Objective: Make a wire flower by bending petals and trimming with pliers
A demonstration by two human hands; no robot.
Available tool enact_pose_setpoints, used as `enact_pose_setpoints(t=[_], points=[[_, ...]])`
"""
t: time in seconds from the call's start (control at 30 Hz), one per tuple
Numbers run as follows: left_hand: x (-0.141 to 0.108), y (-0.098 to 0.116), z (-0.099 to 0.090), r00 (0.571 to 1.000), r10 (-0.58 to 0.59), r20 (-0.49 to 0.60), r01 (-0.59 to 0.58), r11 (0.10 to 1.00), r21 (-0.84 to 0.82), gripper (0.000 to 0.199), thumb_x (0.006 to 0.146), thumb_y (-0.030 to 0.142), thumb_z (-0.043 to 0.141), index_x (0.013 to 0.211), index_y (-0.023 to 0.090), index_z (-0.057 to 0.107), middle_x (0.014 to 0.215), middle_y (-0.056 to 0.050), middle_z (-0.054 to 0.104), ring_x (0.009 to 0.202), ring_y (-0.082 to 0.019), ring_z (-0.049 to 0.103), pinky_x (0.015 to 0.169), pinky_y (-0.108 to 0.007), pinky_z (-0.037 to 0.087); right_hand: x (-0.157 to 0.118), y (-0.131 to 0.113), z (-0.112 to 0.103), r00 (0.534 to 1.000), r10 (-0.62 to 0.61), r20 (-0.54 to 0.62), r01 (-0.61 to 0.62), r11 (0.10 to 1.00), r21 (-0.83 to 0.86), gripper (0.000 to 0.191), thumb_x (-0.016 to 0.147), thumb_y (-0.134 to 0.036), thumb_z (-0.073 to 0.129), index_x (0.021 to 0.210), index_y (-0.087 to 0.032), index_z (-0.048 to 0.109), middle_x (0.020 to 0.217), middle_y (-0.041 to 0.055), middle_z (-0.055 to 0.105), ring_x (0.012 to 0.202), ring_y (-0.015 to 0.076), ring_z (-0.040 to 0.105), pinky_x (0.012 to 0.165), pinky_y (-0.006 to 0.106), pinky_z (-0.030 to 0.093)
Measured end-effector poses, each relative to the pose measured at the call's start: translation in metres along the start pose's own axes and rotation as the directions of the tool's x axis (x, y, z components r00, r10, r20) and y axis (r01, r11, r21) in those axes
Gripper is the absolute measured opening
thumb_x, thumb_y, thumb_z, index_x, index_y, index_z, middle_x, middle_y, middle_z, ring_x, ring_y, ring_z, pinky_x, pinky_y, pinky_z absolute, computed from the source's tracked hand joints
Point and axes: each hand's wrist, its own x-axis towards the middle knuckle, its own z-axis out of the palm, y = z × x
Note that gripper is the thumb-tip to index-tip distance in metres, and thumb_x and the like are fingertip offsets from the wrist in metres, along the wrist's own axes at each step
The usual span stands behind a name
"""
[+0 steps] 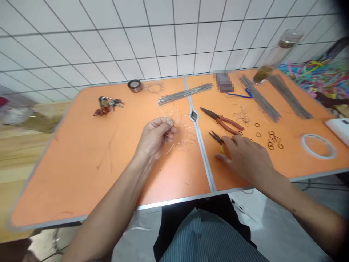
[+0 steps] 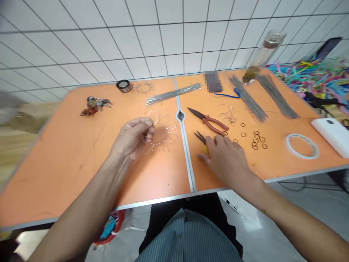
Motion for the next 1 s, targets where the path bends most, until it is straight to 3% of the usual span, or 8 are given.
enact_pose_setpoints(t=[0.17,0.4,0.57,0.67,0.77,0.9,1.0], points=[[0.003,-0.001,-0.003,0.999,-0.002,0.032,0.003,1.000,-0.024,0.027,0.071,0.033,0.089,0.078,0.017,0.070,0.066,0.003,0.069,0.049,-0.006,0.054,0.047,-0.018,0.044,0.006,-0.002,0.023,0.992,-0.016,-0.128,0.010,0.999,-0.048,0.028,0.110,-0.039,0.054,0.110,-0.017,0.072,0.101,0.0162,0.074,0.093,0.0337,0.070,0.071,0.040,0.037],[0.005,-0.001,-0.006,0.998,0.002,0.055,0.001,0.998,-0.064,0.026,0.074,0.032,0.089,0.079,0.017,0.069,0.068,0.003,0.069,0.051,-0.006,0.056,0.049,-0.018,0.046,0.010,-0.008,0.032,0.988,-0.004,-0.152,-0.002,0.999,-0.035,0.018,0.102,-0.025,0.050,0.090,-0.019,0.062,0.089,0.0129,0.065,0.084,0.0333,0.070,0.065,0.040,0.034],[0.007,-0.001,-0.008,0.998,-0.011,0.063,0.016,0.997,-0.077,0.027,0.074,0.032,0.091,0.083,0.017,0.070,0.069,0.003,0.070,0.052,-0.006,0.057,0.049,-0.018,0.048,0.008,-0.010,0.030,0.998,0.053,-0.042,-0.042,0.972,0.231,0.011,0.100,-0.028,0.050,0.089,-0.026,0.051,0.097,0.0070,0.070,0.075,0.0259,0.067,0.056,0.036,0.028],[0.006,0.000,-0.007,0.998,-0.027,0.051,0.031,0.996,-0.079,0.029,0.073,0.032,0.092,0.084,0.017,0.070,0.070,0.003,0.072,0.054,-0.006,0.060,0.051,-0.017,0.050,0.008,-0.009,0.025,0.998,0.053,0.039,-0.063,0.947,0.314,0.019,0.095,-0.024,0.052,0.079,-0.028,0.041,0.077,0.0023,0.066,0.063,0.0233,0.058,0.056,0.037,0.029],[0.005,0.001,-0.007,0.999,-0.025,0.042,0.029,0.995,-0.100,0.031,0.071,0.031,0.095,0.083,0.016,0.071,0.071,0.002,0.073,0.056,-0.007,0.063,0.054,-0.017,0.054,0.007,-0.008,0.018,0.993,0.104,0.048,-0.115,0.903,0.415,0.028,0.091,-0.022,0.055,0.077,-0.029,0.032,0.064,-0.0002,0.057,0.056,0.0226,0.052,0.055,0.037,0.032],[0.005,0.001,-0.006,1.000,-0.027,0.010,0.028,0.990,-0.137,0.032,0.070,0.032,0.098,0.082,0.016,0.074,0.073,0.001,0.075,0.061,-0.009,0.068,0.061,-0.021,0.062,0.004,-0.016,-0.001,0.991,0.098,-0.094,-0.025,0.814,0.580,0.021,0.095,-0.023,0.053,0.083,-0.031,0.038,0.069,0.0015,0.064,0.055,0.0238,0.056,0.056,0.037,0.036],[0.005,-0.002,-0.006,0.999,-0.029,-0.020,0.026,0.986,-0.163,0.032,0.069,0.030,0.099,0.084,0.016,0.075,0.080,-0.001,0.079,0.069,-0.012,0.074,0.067,-0.022,0.064,0.008,-0.035,-0.016,0.955,0.024,-0.297,0.132,0.860,0.494,0.015,0.095,-0.021,0.052,0.088,-0.029,0.043,0.066,0.0001,0.061,0.052,0.0221,0.052,0.052,0.035,0.028]])
